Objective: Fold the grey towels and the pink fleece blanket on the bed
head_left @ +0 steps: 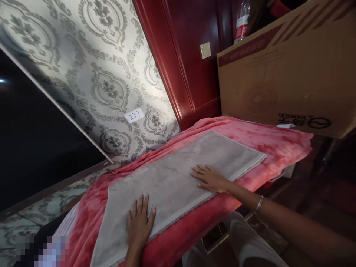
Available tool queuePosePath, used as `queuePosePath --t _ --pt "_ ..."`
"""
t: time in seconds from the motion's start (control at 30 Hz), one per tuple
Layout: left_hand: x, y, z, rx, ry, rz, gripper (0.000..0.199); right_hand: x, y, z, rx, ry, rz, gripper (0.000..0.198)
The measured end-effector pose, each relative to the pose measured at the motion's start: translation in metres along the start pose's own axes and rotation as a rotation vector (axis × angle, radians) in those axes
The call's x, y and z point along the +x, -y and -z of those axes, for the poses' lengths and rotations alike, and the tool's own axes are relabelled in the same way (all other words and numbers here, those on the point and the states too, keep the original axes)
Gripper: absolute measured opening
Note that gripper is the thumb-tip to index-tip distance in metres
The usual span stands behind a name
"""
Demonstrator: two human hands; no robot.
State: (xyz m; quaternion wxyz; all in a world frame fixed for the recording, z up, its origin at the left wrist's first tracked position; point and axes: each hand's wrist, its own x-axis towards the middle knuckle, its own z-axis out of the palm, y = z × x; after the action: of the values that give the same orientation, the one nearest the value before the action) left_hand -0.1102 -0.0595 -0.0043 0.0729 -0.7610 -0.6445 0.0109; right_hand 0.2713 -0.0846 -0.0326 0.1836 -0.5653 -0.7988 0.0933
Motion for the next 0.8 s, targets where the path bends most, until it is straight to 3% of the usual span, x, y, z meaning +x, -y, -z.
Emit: queuePosePath --t 0.1,0.17,0.27,0.37,0.47,0.63,0.8 --pt "0.003 -0.011 0.022 -0.031 0.079 0.025 0.059 -0.002 -0.029 0.020 -0.006 -0.037 -0.048 0.066" --pt "0.010 -0.033 0.041 -0.058 0.076 0.000 0.059 -0.004 -0.051 0.034 -0.059 -0.096 -0.135 0.066" --pt "0.028 -0.087 0.063 -0.160 0.055 -0.269 0.060 -0.010 -0.076 0.041 -0.212 -0.135 -0.273 0.065" --pt "0.052 -0.140 0.064 -0.237 0.097 -0.532 0.060 -0.019 -0.090 0.027 -0.262 -0.096 -0.281 0.068" --pt "0.068 -0.170 0.046 -0.233 0.071 -0.605 0.064 -0.025 -0.097 0.008 -0.275 -0.085 -0.277 0.073" --pt "0.066 -0.172 0.020 -0.242 -0.004 -0.499 0.068 -0.028 -0.098 0.002 -0.247 -0.114 -0.293 0.076" --pt "0.066 -0.141 0.022 -0.191 0.050 -0.387 0.074 -0.032 -0.104 0.001 -0.231 -0.129 -0.285 0.081"
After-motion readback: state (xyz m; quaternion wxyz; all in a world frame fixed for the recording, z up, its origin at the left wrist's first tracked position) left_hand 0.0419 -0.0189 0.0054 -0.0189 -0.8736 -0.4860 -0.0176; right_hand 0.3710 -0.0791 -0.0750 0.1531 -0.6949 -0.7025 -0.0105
